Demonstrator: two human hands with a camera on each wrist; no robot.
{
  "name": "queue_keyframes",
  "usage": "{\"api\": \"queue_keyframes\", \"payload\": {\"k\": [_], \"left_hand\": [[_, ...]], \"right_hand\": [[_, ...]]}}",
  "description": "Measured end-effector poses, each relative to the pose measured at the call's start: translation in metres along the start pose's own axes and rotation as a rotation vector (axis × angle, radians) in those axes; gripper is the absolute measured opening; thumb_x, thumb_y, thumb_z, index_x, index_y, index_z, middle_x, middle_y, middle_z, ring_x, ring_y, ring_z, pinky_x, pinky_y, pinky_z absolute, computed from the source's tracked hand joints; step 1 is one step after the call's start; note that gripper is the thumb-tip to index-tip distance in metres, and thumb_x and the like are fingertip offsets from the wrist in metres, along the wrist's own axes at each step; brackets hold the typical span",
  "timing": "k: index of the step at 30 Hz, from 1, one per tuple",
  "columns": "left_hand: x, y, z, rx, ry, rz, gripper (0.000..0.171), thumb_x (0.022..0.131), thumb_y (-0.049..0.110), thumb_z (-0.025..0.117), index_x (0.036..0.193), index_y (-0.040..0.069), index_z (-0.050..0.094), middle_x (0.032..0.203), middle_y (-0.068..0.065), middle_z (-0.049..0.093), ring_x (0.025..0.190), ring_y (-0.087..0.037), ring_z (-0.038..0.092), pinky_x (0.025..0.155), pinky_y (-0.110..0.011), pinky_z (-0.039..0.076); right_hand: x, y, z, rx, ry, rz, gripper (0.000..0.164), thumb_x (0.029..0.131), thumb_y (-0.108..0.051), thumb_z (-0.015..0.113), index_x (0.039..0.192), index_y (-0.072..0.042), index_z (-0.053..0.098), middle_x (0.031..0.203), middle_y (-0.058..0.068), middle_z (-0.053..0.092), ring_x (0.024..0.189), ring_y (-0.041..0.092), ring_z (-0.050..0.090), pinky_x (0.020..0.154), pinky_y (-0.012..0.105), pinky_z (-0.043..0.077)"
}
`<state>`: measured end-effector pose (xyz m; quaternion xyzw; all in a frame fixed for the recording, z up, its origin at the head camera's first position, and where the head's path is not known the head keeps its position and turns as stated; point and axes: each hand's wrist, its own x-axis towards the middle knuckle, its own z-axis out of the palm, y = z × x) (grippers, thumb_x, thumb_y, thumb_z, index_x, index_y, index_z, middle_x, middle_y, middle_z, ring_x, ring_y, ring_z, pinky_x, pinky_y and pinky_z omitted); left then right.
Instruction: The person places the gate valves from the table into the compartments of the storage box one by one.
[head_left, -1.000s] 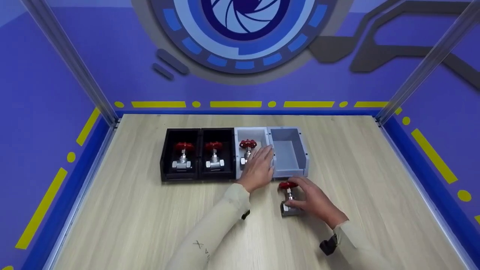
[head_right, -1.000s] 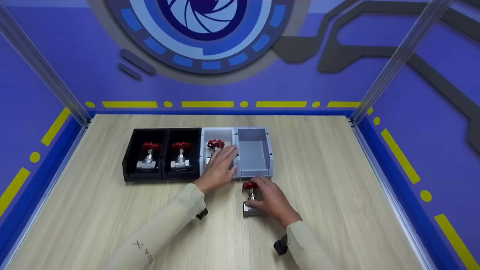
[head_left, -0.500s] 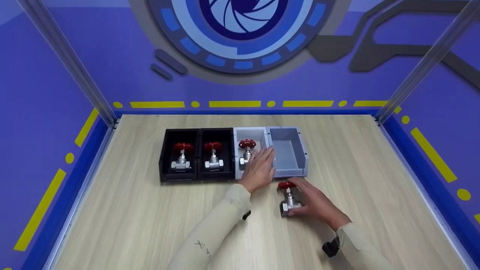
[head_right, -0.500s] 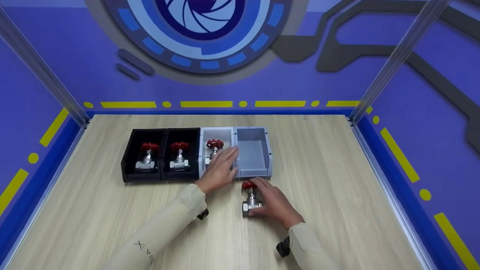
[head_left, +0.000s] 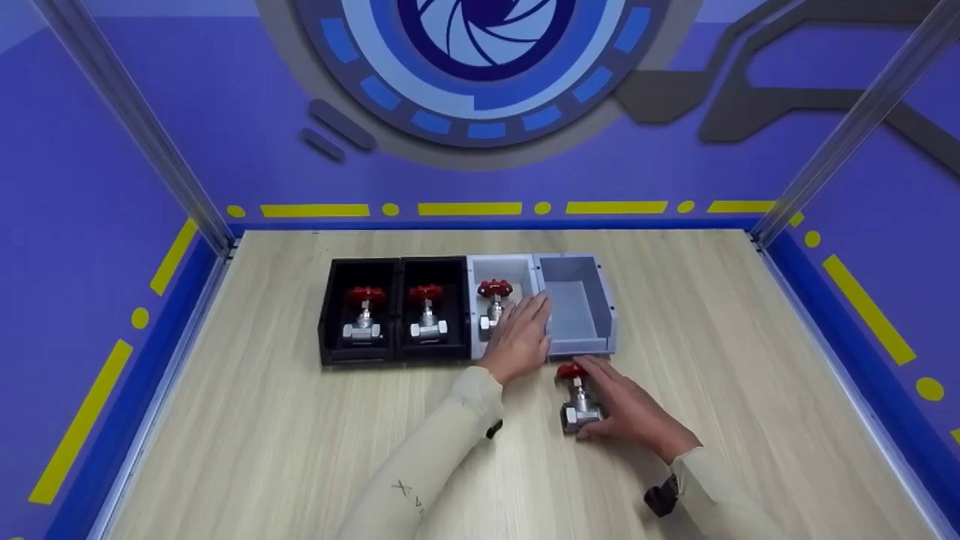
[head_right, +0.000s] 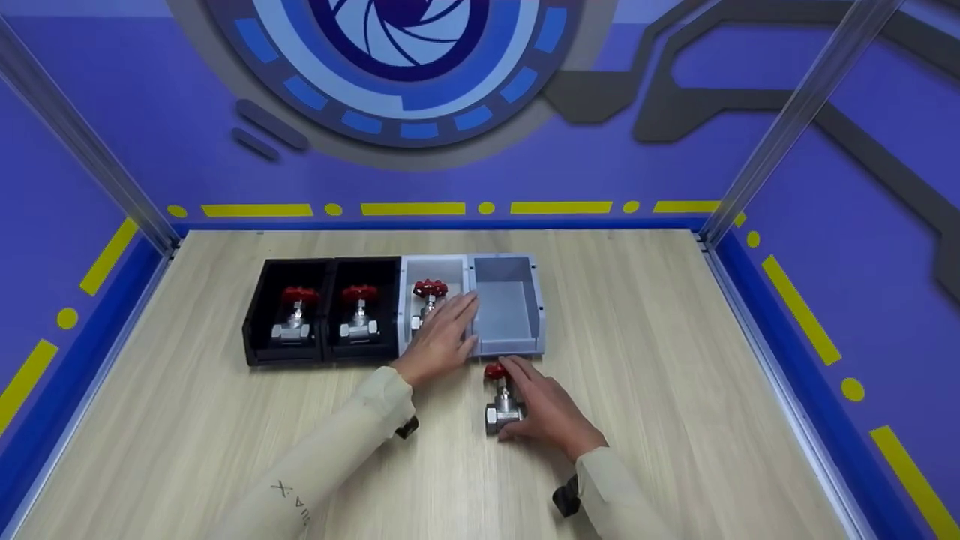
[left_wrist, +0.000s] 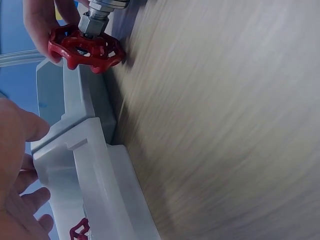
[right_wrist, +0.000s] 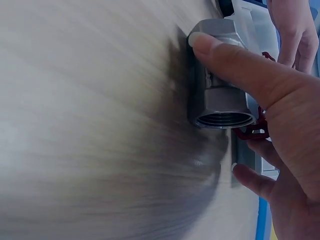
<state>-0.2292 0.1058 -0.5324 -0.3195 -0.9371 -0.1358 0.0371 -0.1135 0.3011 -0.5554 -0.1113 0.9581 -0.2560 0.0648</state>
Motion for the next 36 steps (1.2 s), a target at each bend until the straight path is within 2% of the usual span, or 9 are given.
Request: {"api": "queue_keyframes", "payload": {"k": [6, 12, 22, 28, 34, 36], "left_hand": [[-0.001, 0.0, -0.001, -0.01, 0.004, 0.004, 0.06, 0.089, 0.031, 0.05, 0.143, 0.012, 0.03, 0.151, 0.0, 0.027, 0.138, -0.02, 0.028, 0.111, -0.043, 0.023], [-0.001, 0.0, -0.001, -0.018, 0.012, 0.008, 0.06, 0.089, 0.03, 0.051, 0.143, 0.012, 0.032, 0.15, 0.0, 0.029, 0.136, -0.022, 0.03, 0.111, -0.043, 0.024], [-0.002, 0.0, 0.0, -0.033, -0.036, -0.006, 0.062, 0.09, 0.033, 0.048, 0.145, 0.015, 0.027, 0.152, 0.002, 0.023, 0.139, -0.02, 0.025, 0.112, -0.042, 0.019], [-0.001, -0.001, -0.002, -0.044, -0.02, -0.003, 0.063, 0.09, 0.032, 0.05, 0.145, 0.014, 0.027, 0.152, 0.001, 0.023, 0.139, -0.021, 0.025, 0.112, -0.042, 0.02], [-0.002, 0.0, -0.002, -0.046, -0.039, -0.01, 0.063, 0.09, 0.033, 0.048, 0.146, 0.015, 0.025, 0.153, 0.002, 0.021, 0.139, -0.02, 0.023, 0.113, -0.042, 0.017], [-0.002, 0.0, -0.002, -0.039, -0.039, -0.001, 0.062, 0.09, 0.033, 0.048, 0.145, 0.014, 0.025, 0.153, 0.001, 0.021, 0.139, -0.02, 0.024, 0.112, -0.043, 0.019]], "right_hand": [[0.001, -0.001, 0.0, -0.014, 0.002, -0.014, 0.111, 0.053, -0.042, 0.085, 0.145, -0.024, 0.025, 0.147, -0.001, 0.032, 0.131, 0.022, 0.038, 0.102, 0.043, 0.038], [0.0, -0.001, 0.001, -0.001, 0.011, -0.025, 0.11, 0.054, -0.041, 0.085, 0.144, -0.023, 0.026, 0.145, -0.004, 0.034, 0.131, 0.016, 0.037, 0.104, 0.04, 0.036], [-0.002, 0.0, 0.002, -0.011, 0.083, -0.066, 0.107, 0.051, -0.044, 0.085, 0.141, -0.017, 0.034, 0.141, -0.003, 0.041, 0.128, 0.017, 0.041, 0.101, 0.039, 0.039], [0.001, -0.002, -0.003, -0.043, -0.003, -0.023, 0.114, 0.05, -0.045, 0.085, 0.145, -0.02, 0.026, 0.146, 0.003, 0.034, 0.13, 0.025, 0.039, 0.102, 0.045, 0.037], [0.0, 0.0, -0.01, -0.101, -0.109, 0.008, 0.128, 0.046, -0.037, 0.089, 0.148, -0.028, 0.012, 0.151, -0.001, 0.024, 0.129, 0.027, 0.04, 0.102, 0.047, 0.037], [-0.001, 0.0, -0.012, -0.127, -0.121, -0.008, 0.13, 0.046, -0.032, 0.09, 0.148, -0.028, 0.01, 0.152, -0.001, 0.022, 0.128, 0.027, 0.041, 0.101, 0.046, 0.038]]}}
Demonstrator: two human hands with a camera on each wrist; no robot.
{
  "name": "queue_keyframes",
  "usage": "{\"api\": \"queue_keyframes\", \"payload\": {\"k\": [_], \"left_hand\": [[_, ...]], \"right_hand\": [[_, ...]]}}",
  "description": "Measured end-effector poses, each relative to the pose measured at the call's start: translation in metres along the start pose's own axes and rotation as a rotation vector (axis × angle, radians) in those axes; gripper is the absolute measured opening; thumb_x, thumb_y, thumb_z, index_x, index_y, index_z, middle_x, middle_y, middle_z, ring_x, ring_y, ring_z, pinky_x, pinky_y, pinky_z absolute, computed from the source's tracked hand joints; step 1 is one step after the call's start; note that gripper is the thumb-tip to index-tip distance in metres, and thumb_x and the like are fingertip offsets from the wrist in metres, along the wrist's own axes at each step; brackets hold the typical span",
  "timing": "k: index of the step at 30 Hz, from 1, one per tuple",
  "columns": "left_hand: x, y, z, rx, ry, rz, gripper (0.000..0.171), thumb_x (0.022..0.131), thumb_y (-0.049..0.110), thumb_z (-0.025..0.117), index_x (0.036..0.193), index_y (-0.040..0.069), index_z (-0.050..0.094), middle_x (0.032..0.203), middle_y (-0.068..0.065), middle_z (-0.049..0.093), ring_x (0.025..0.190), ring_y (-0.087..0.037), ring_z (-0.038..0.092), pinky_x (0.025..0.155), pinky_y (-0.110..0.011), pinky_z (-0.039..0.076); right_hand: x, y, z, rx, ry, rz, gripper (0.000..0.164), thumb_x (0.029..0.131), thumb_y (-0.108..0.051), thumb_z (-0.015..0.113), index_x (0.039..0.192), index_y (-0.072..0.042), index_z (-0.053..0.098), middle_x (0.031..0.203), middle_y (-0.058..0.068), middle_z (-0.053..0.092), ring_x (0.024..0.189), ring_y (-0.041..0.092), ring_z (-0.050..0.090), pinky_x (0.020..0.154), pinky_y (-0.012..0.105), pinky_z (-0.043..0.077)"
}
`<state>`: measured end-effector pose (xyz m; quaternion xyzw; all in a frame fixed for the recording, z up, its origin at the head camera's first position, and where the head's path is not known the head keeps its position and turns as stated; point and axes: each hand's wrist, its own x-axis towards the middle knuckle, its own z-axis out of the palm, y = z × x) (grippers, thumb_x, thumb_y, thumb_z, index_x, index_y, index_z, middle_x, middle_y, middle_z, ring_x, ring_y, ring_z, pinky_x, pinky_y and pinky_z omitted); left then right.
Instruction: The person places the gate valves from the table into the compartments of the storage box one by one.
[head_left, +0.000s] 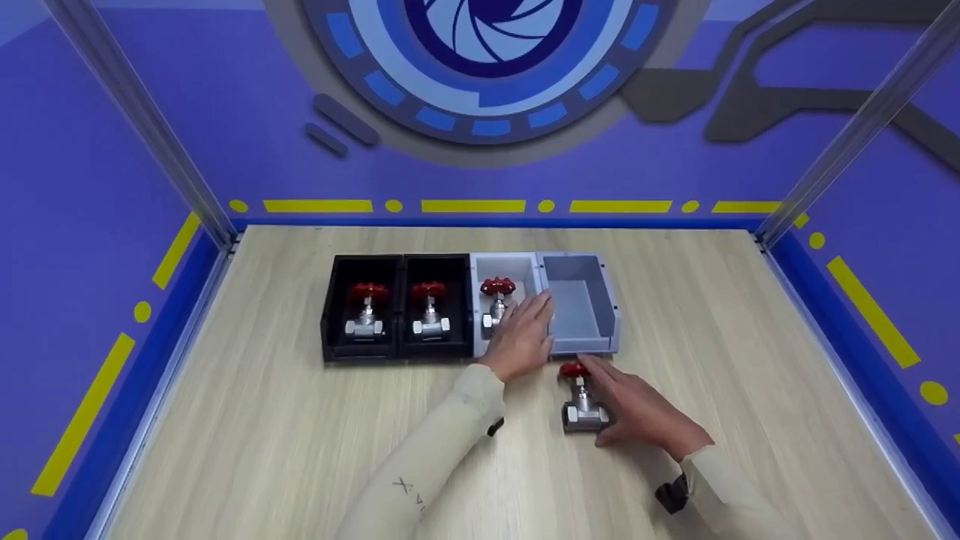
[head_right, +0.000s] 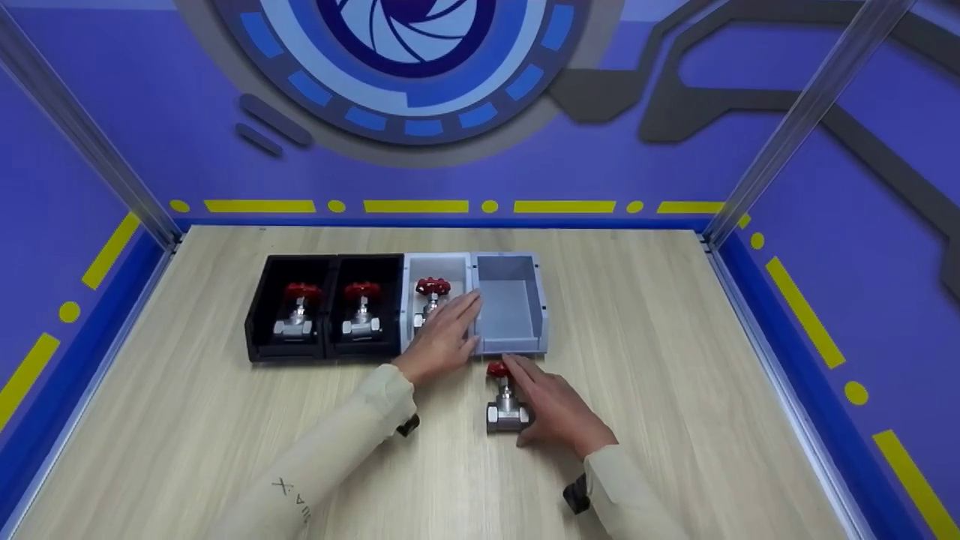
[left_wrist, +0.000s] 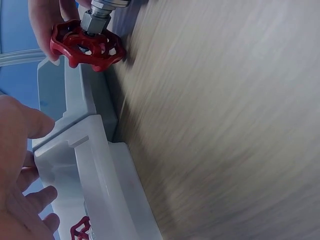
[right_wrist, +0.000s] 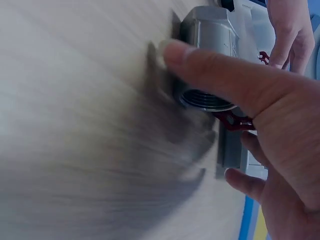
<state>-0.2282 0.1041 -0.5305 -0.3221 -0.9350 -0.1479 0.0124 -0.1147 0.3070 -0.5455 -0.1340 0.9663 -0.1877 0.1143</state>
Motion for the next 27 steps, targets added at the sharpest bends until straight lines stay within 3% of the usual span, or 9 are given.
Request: {"api": "queue_keyframes", "payload": {"k": [5, 12, 17, 27], "left_hand": [[0.001, 0.0, 0.0, 0.01, 0.019, 0.023, 0.062, 0.09, 0.031, 0.05, 0.144, 0.012, 0.028, 0.152, 0.0, 0.023, 0.137, -0.021, 0.028, 0.11, -0.046, 0.025], [0.002, -0.001, 0.001, 0.009, 0.005, 0.008, 0.065, 0.09, 0.032, 0.05, 0.146, 0.014, 0.024, 0.153, 0.002, 0.02, 0.139, -0.018, 0.023, 0.112, -0.043, 0.021], [0.001, -0.001, 0.003, 0.012, 0.0, 0.007, 0.065, 0.089, 0.033, 0.05, 0.146, 0.014, 0.023, 0.153, 0.002, 0.019, 0.14, -0.018, 0.022, 0.112, -0.044, 0.021], [0.0, -0.002, 0.004, 0.014, 0.011, 0.013, 0.065, 0.089, 0.032, 0.05, 0.146, 0.014, 0.025, 0.153, 0.001, 0.02, 0.139, -0.019, 0.023, 0.111, -0.045, 0.022]], "right_hand": [[-0.002, 0.0, -0.002, -0.034, 0.003, -0.029, 0.128, 0.05, -0.023, 0.09, 0.148, -0.025, 0.008, 0.152, 0.002, 0.022, 0.126, 0.03, 0.043, 0.099, 0.045, 0.039], [-0.002, -0.001, -0.002, -0.06, 0.035, -0.039, 0.118, 0.056, -0.021, 0.086, 0.148, -0.024, 0.013, 0.15, 0.007, 0.027, 0.123, 0.03, 0.046, 0.098, 0.046, 0.04], [-0.002, 0.001, 0.002, -0.035, 0.075, -0.075, 0.116, 0.051, -0.017, 0.082, 0.147, -0.017, 0.018, 0.148, 0.008, 0.031, 0.119, 0.027, 0.049, 0.094, 0.041, 0.044], [-0.002, 0.003, 0.008, 0.0, 0.118, -0.086, 0.117, 0.046, -0.016, 0.082, 0.146, -0.015, 0.021, 0.147, 0.008, 0.032, 0.125, 0.021, 0.044, 0.096, 0.037, 0.044]]}}
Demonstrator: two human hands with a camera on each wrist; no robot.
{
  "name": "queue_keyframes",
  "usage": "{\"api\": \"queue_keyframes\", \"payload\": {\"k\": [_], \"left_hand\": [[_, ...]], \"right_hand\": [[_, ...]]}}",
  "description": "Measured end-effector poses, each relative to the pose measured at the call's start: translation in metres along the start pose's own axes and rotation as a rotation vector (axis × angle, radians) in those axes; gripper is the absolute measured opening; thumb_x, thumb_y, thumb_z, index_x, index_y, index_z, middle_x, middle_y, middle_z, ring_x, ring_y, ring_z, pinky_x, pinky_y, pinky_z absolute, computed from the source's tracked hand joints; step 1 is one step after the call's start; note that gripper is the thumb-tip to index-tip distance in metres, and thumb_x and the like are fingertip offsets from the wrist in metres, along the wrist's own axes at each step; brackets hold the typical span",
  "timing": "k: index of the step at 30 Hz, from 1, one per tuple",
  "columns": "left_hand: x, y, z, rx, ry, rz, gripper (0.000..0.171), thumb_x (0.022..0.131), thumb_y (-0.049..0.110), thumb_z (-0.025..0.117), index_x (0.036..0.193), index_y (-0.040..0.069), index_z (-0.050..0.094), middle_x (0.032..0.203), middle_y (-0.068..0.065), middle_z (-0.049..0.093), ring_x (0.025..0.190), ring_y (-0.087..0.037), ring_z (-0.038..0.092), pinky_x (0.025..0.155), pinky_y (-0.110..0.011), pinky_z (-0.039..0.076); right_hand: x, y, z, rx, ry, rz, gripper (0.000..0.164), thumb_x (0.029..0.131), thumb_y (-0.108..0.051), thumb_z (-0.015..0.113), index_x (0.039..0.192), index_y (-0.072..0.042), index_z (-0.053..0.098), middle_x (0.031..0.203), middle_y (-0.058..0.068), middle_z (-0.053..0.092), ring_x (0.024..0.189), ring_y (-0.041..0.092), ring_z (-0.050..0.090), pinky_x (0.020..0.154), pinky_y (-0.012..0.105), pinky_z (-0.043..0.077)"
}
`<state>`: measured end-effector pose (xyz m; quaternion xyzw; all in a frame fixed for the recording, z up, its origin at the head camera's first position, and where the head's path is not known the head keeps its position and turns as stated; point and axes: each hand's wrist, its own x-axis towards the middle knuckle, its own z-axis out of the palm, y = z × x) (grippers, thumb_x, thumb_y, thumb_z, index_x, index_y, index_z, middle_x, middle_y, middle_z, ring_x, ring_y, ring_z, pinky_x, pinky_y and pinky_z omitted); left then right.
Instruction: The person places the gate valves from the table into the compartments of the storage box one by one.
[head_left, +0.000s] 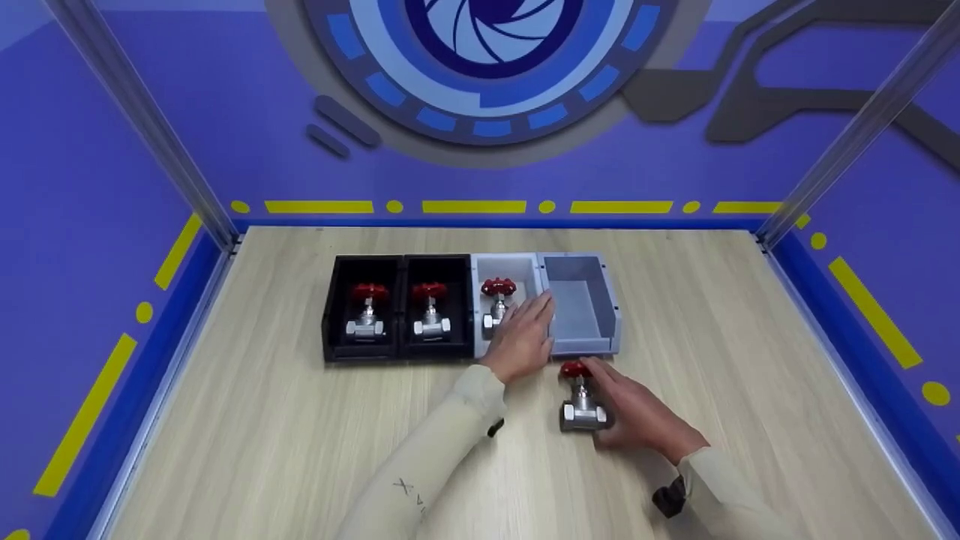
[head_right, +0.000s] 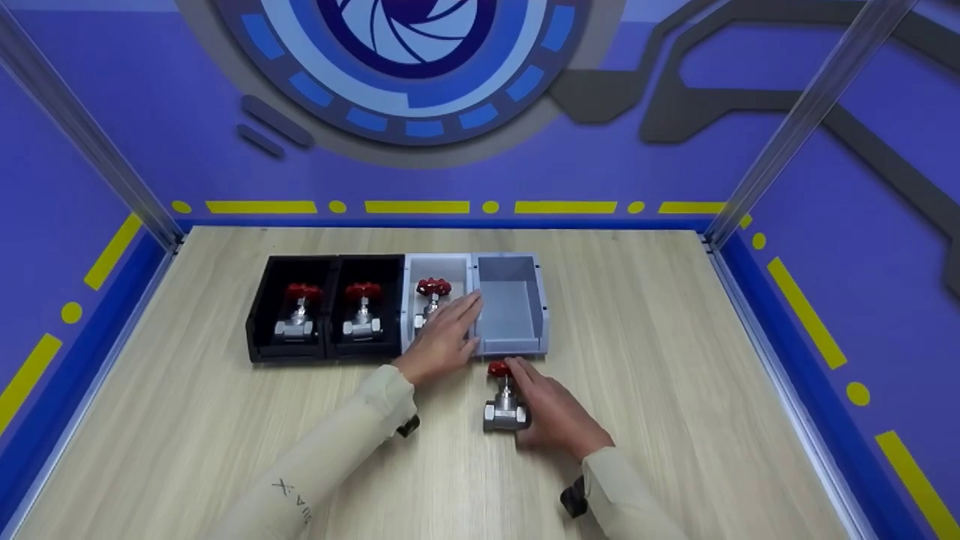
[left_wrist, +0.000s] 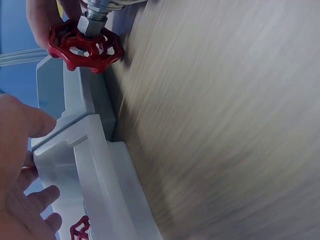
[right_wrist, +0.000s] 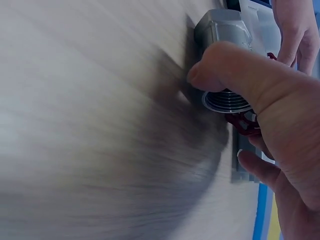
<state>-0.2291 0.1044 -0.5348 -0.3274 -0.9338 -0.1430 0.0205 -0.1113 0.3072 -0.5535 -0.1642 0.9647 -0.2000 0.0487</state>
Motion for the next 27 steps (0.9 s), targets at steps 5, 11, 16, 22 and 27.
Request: {"api": "queue_keyframes", "payload": {"k": [5, 11, 16, 22, 27], "left_hand": [[0.0, 0.0, -0.001, -0.023, -0.006, -0.006, 0.065, 0.089, 0.031, 0.051, 0.146, 0.015, 0.024, 0.153, 0.002, 0.02, 0.138, -0.022, 0.026, 0.111, -0.045, 0.022], [0.0, 0.0, -0.002, -0.024, -0.013, -0.01, 0.066, 0.089, 0.031, 0.051, 0.146, 0.015, 0.022, 0.154, 0.002, 0.019, 0.137, -0.024, 0.028, 0.111, -0.045, 0.022], [0.0, 0.0, -0.002, -0.049, 0.002, 0.007, 0.065, 0.089, 0.028, 0.051, 0.145, 0.012, 0.025, 0.153, -0.001, 0.021, 0.137, -0.023, 0.028, 0.111, -0.04, 0.024], [0.0, -0.002, -0.001, -0.094, 0.017, 0.023, 0.064, 0.089, 0.027, 0.051, 0.145, 0.009, 0.026, 0.153, -0.002, 0.022, 0.138, -0.02, 0.026, 0.11, -0.034, 0.027], [0.0, -0.003, -0.002, -0.106, 0.049, 0.047, 0.062, 0.089, 0.024, 0.052, 0.144, 0.009, 0.028, 0.152, -0.004, 0.024, 0.136, -0.021, 0.03, 0.109, -0.034, 0.03]], "right_hand": [[0.0, 0.0, 0.0, 0.014, 0.009, -0.011, 0.118, 0.046, -0.016, 0.082, 0.146, -0.015, 0.02, 0.147, 0.008, 0.032, 0.125, 0.019, 0.044, 0.094, 0.037, 0.045], [0.001, -0.001, -0.002, 0.027, 0.011, -0.007, 0.117, 0.048, -0.017, 0.083, 0.146, -0.015, 0.02, 0.147, 0.009, 0.032, 0.127, 0.021, 0.042, 0.095, 0.038, 0.044], [0.002, -0.002, -0.006, 0.031, 0.024, -0.024, 0.117, 0.048, -0.017, 0.084, 0.146, -0.013, 0.02, 0.147, 0.012, 0.033, 0.127, 0.022, 0.042, 0.096, 0.039, 0.043], [0.003, -0.002, -0.01, 0.036, 0.037, -0.035, 0.122, 0.048, -0.014, 0.085, 0.147, -0.023, 0.015, 0.147, 0.009, 0.032, 0.127, 0.019, 0.042, 0.096, 0.037, 0.044], [0.003, -0.004, -0.013, 0.029, 0.029, -0.003, 0.121, 0.05, -0.016, 0.087, 0.147, -0.025, 0.014, 0.149, 0.006, 0.03, 0.13, 0.021, 0.039, 0.098, 0.039, 0.042]]}}
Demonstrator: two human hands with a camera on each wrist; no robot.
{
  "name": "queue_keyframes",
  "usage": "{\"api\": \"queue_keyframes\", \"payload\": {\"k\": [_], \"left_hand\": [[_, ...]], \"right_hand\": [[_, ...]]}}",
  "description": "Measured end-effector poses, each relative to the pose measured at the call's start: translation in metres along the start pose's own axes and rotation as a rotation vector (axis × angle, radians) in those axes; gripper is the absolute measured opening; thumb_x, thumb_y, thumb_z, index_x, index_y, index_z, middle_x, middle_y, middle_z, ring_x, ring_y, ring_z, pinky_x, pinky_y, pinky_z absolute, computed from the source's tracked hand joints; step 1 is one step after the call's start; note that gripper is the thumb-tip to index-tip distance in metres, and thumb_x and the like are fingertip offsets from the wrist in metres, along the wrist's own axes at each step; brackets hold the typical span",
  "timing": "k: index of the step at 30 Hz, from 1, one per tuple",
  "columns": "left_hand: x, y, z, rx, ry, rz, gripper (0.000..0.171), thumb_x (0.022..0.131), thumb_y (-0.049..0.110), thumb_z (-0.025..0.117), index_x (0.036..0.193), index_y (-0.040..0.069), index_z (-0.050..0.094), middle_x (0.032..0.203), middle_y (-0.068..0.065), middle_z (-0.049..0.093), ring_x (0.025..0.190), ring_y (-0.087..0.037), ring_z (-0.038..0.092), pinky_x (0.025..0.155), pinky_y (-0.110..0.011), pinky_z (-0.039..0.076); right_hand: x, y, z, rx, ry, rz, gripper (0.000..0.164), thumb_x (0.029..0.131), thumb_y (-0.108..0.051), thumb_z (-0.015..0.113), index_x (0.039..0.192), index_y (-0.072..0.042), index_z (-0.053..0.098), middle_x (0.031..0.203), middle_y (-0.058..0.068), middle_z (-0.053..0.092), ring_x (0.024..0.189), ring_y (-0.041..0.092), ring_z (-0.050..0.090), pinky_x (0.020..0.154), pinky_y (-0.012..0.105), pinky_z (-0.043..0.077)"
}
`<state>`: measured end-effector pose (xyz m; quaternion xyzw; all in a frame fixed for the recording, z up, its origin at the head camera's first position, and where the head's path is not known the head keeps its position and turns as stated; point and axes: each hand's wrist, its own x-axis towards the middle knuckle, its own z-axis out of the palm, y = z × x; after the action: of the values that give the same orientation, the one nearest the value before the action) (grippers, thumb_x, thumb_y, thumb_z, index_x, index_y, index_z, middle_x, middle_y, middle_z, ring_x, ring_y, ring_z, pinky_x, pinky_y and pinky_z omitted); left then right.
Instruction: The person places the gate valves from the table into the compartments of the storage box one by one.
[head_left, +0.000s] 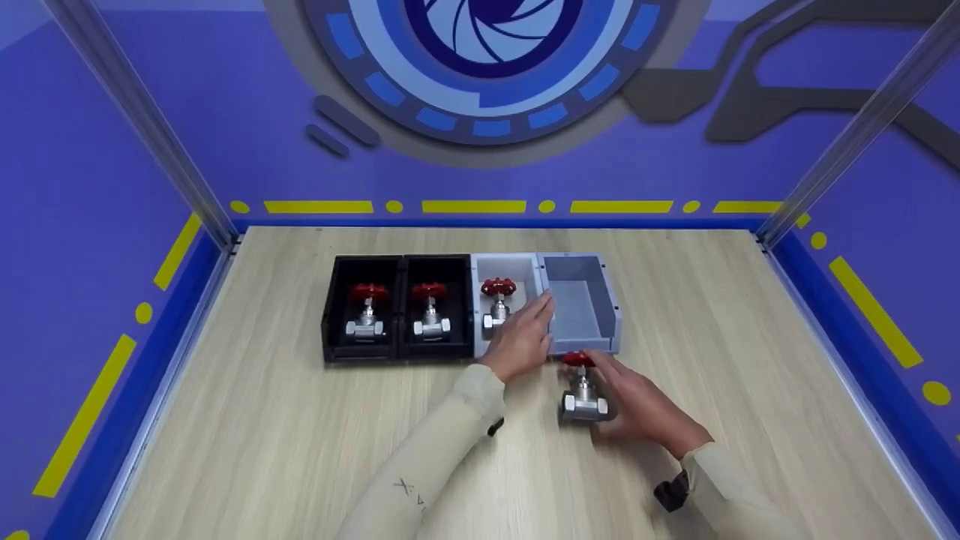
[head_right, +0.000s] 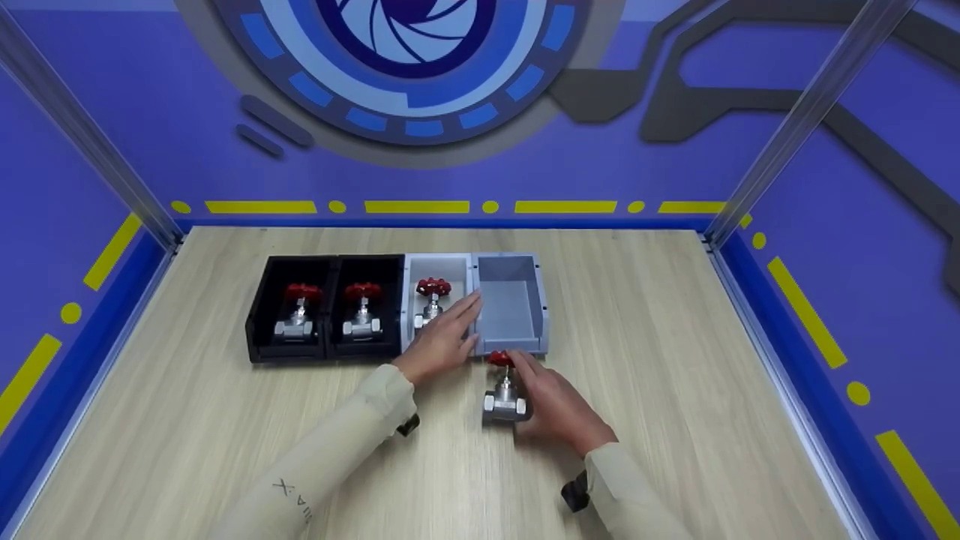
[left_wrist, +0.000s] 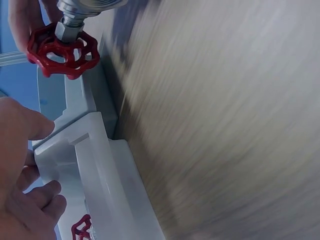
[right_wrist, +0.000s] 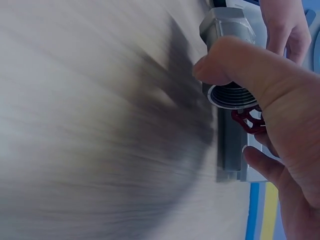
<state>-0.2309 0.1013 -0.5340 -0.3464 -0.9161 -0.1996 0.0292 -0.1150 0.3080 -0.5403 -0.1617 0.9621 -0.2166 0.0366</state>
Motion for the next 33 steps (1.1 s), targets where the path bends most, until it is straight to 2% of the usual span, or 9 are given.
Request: {"api": "queue_keyframes", "payload": {"k": [5, 9, 17, 19, 26, 33], "left_hand": [[-0.001, -0.001, -0.001, 0.007, 0.069, 0.033, 0.058, 0.088, 0.018, 0.056, 0.141, 0.007, 0.035, 0.148, -0.007, 0.032, 0.131, -0.023, 0.039, 0.105, -0.033, 0.035], [0.0, 0.0, -0.002, 0.036, 0.1, 0.037, 0.056, 0.087, 0.018, 0.059, 0.139, 0.008, 0.04, 0.147, -0.004, 0.034, 0.127, -0.021, 0.044, 0.101, -0.031, 0.039], [0.001, 0.002, -0.003, 0.029, 0.095, 0.017, 0.058, 0.086, 0.019, 0.059, 0.139, 0.009, 0.038, 0.147, -0.005, 0.034, 0.126, -0.021, 0.045, 0.102, -0.03, 0.039], [0.001, 0.002, -0.002, 0.038, 0.098, 0.016, 0.058, 0.086, 0.02, 0.059, 0.139, 0.009, 0.038, 0.146, -0.005, 0.036, 0.126, -0.021, 0.045, 0.102, -0.03, 0.038], [0.002, 0.004, -0.005, 0.044, 0.083, -0.002, 0.059, 0.086, 0.021, 0.059, 0.14, 0.009, 0.038, 0.147, -0.005, 0.035, 0.125, -0.022, 0.046, 0.102, -0.031, 0.038], [0.003, 0.006, -0.003, 0.067, 0.056, -0.008, 0.058, 0.087, 0.023, 0.058, 0.14, 0.01, 0.037, 0.148, -0.004, 0.033, 0.123, -0.022, 0.048, 0.101, -0.032, 0.04]], "right_hand": [[0.002, 0.0, -0.004, 0.002, 0.014, 0.008, 0.119, 0.051, -0.016, 0.088, 0.147, -0.021, 0.017, 0.149, 0.005, 0.03, 0.131, 0.021, 0.038, 0.099, 0.039, 0.04], [0.004, 0.0, -0.007, 0.014, 0.043, -0.007, 0.117, 0.051, -0.018, 0.088, 0.146, -0.02, 0.02, 0.148, 0.002, 0.032, 0.129, 0.019, 0.041, 0.098, 0.038, 0.042], [0.01, -0.001, -0.016, -0.003, 0.063, 0.016, 0.12, 0.05, -0.021, 0.088, 0.147, -0.022, 0.018, 0.148, 0.009, 0.032, 0.128, 0.025, 0.042, 0.097, 0.042, 0.042], [0.011, -0.001, -0.018, 0.002, 0.056, 0.033, 0.12, 0.05, -0.022, 0.088, 0.147, -0.023, 0.017, 0.148, 0.009, 0.031, 0.129, 0.025, 0.041, 0.098, 0.042, 0.041], [0.017, 0.0, -0.023, 0.025, 0.061, 0.036, 0.119, 0.05, -0.02, 0.088, 0.146, -0.019, 0.019, 0.148, 0.01, 0.03, 0.129, 0.027, 0.04, 0.099, 0.044, 0.04], [0.025, 0.001, -0.031, 0.018, 0.053, 0.048, 0.119, 0.051, -0.021, 0.089, 0.147, -0.021, 0.017, 0.149, 0.01, 0.03, 0.131, 0.027, 0.038, 0.1, 0.045, 0.038]]}}
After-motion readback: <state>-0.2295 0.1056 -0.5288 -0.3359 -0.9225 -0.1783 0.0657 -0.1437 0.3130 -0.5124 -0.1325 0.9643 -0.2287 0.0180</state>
